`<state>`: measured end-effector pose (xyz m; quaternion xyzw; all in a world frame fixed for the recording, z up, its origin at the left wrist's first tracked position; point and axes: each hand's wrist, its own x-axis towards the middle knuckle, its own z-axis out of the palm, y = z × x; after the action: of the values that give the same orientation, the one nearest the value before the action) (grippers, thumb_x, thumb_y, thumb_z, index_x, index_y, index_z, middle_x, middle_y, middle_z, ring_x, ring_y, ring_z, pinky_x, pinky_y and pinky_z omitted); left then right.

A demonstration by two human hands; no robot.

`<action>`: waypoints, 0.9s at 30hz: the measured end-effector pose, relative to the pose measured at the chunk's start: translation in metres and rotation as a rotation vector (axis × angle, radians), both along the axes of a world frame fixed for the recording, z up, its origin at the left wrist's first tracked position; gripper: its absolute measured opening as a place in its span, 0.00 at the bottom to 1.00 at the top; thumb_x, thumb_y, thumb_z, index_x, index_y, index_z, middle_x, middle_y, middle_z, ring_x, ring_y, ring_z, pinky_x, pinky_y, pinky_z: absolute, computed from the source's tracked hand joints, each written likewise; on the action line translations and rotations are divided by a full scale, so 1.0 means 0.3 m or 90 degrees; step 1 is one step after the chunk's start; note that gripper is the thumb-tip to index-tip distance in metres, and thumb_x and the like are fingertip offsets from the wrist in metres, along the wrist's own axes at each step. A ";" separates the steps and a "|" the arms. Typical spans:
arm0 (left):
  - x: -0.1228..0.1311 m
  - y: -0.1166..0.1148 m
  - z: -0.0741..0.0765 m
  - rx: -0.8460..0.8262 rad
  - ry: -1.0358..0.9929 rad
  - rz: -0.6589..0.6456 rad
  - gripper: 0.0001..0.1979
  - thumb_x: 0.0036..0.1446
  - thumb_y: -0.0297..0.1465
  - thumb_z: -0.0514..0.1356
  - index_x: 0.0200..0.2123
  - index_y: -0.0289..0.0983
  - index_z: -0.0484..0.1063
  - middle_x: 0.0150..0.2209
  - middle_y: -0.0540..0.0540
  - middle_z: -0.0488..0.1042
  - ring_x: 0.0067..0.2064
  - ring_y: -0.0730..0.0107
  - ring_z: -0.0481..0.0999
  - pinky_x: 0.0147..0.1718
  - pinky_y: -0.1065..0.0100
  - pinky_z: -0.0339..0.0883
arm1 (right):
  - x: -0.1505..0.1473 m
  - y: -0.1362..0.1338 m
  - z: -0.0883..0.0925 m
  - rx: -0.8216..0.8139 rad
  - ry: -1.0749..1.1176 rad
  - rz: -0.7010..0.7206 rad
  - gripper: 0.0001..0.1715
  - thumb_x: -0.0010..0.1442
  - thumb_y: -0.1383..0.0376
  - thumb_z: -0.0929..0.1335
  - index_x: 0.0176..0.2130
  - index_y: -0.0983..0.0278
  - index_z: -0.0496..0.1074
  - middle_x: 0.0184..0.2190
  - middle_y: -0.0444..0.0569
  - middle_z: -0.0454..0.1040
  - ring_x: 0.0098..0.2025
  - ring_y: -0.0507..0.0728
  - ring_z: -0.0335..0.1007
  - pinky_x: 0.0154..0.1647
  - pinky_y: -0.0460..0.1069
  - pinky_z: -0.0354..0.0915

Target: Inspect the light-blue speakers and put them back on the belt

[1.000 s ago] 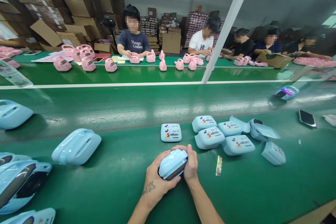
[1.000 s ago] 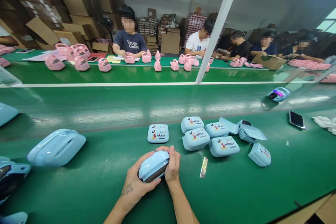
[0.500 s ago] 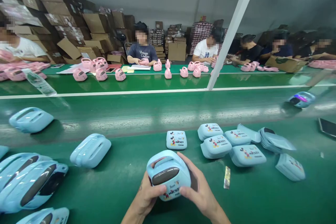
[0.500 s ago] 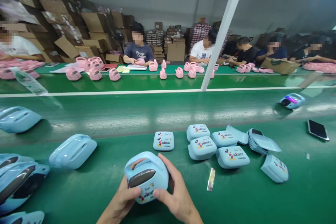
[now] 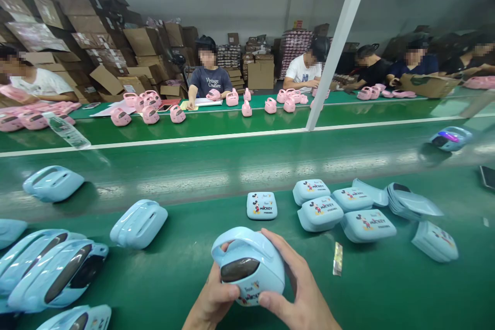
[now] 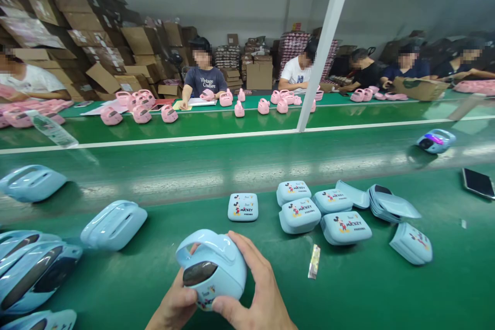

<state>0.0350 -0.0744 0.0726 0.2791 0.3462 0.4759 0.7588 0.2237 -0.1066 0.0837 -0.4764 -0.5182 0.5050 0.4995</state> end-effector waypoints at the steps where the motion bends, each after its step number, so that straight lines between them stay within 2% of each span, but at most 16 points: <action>1: -0.001 -0.001 -0.001 0.002 -0.001 -0.003 0.52 0.29 0.42 0.79 0.60 0.43 0.66 0.41 0.45 0.82 0.46 0.48 0.79 0.48 0.56 0.71 | -0.001 -0.002 0.001 -0.001 -0.001 -0.005 0.46 0.50 0.55 0.78 0.65 0.52 0.66 0.67 0.49 0.63 0.69 0.74 0.54 0.70 0.66 0.51; 5: -0.003 -0.003 -0.016 -0.004 -0.020 -0.026 0.49 0.30 0.43 0.79 0.59 0.44 0.68 0.43 0.45 0.82 0.48 0.44 0.79 0.46 0.57 0.72 | -0.009 -0.007 0.029 -0.001 -0.008 -0.027 0.46 0.49 0.56 0.79 0.64 0.51 0.67 0.67 0.48 0.64 0.69 0.73 0.56 0.69 0.64 0.53; 7: -0.001 -0.006 -0.035 -0.017 -0.061 -0.029 0.39 0.32 0.44 0.78 0.52 0.44 0.75 0.45 0.46 0.82 0.48 0.45 0.80 0.45 0.58 0.74 | -0.013 -0.005 0.051 0.005 -0.016 -0.025 0.47 0.48 0.58 0.80 0.64 0.50 0.67 0.67 0.48 0.64 0.69 0.74 0.56 0.69 0.64 0.54; 10: 0.007 -0.012 -0.075 -0.038 -0.151 -0.051 0.23 0.38 0.44 0.76 0.39 0.42 0.82 0.41 0.46 0.84 0.44 0.51 0.82 0.45 0.60 0.76 | -0.023 0.002 0.074 0.016 -0.033 -0.023 0.53 0.44 0.62 0.81 0.65 0.52 0.66 0.66 0.49 0.65 0.69 0.76 0.55 0.69 0.66 0.54; 13: 0.017 -0.019 -0.113 -0.064 -0.227 -0.087 0.20 0.43 0.45 0.75 0.38 0.40 0.84 0.37 0.47 0.85 0.41 0.55 0.84 0.50 0.61 0.75 | -0.037 0.006 0.079 0.010 -0.061 -0.029 0.57 0.42 0.63 0.82 0.66 0.52 0.64 0.65 0.51 0.67 0.67 0.76 0.57 0.68 0.67 0.56; 17: 0.033 -0.029 -0.134 -0.083 -0.279 -0.087 0.16 0.45 0.44 0.74 0.34 0.41 0.85 0.42 0.48 0.85 0.46 0.53 0.84 0.58 0.60 0.70 | -0.056 0.000 0.082 -0.011 -0.073 -0.074 0.57 0.39 0.60 0.83 0.65 0.51 0.66 0.62 0.50 0.70 0.65 0.76 0.61 0.66 0.65 0.60; 19: 0.041 -0.034 -0.121 -0.090 -0.278 -0.074 0.15 0.44 0.44 0.74 0.33 0.41 0.85 0.42 0.48 0.85 0.47 0.51 0.83 0.59 0.59 0.69 | -0.058 -0.006 0.081 -0.035 -0.060 -0.087 0.54 0.40 0.60 0.83 0.64 0.50 0.68 0.62 0.50 0.70 0.65 0.76 0.61 0.66 0.66 0.59; 21: 0.048 -0.041 -0.086 -0.100 -0.245 -0.048 0.17 0.44 0.44 0.75 0.36 0.42 0.85 0.41 0.47 0.85 0.48 0.50 0.83 0.58 0.58 0.70 | -0.053 -0.014 0.076 -0.055 -0.042 -0.082 0.51 0.43 0.60 0.81 0.64 0.50 0.68 0.64 0.49 0.68 0.67 0.76 0.58 0.68 0.67 0.54; 23: 0.055 -0.048 -0.030 -0.106 -0.181 -0.001 0.22 0.42 0.41 0.76 0.43 0.44 0.83 0.44 0.46 0.85 0.50 0.48 0.81 0.55 0.56 0.72 | -0.044 -0.019 0.069 -0.051 0.007 -0.077 0.45 0.49 0.57 0.79 0.64 0.50 0.68 0.66 0.48 0.65 0.69 0.74 0.55 0.70 0.66 0.51; 25: 0.061 -0.055 0.034 -0.090 -0.090 0.051 0.30 0.40 0.37 0.77 0.49 0.46 0.79 0.48 0.45 0.83 0.52 0.44 0.80 0.51 0.55 0.75 | -0.036 -0.020 0.064 -0.036 0.096 -0.079 0.40 0.54 0.53 0.75 0.63 0.52 0.69 0.67 0.48 0.64 0.69 0.72 0.55 0.69 0.63 0.53; 27: 0.067 -0.061 0.091 -0.049 0.019 0.087 0.35 0.35 0.35 0.78 0.51 0.44 0.77 0.48 0.43 0.83 0.52 0.40 0.79 0.49 0.54 0.76 | -0.030 -0.017 0.062 -0.035 0.184 -0.055 0.37 0.56 0.50 0.73 0.63 0.53 0.70 0.67 0.48 0.65 0.68 0.70 0.58 0.68 0.61 0.56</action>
<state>0.0552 -0.0926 0.1000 0.2325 0.3940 0.5086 0.7294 0.2147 -0.1117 0.1023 -0.4342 -0.4056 0.5604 0.5770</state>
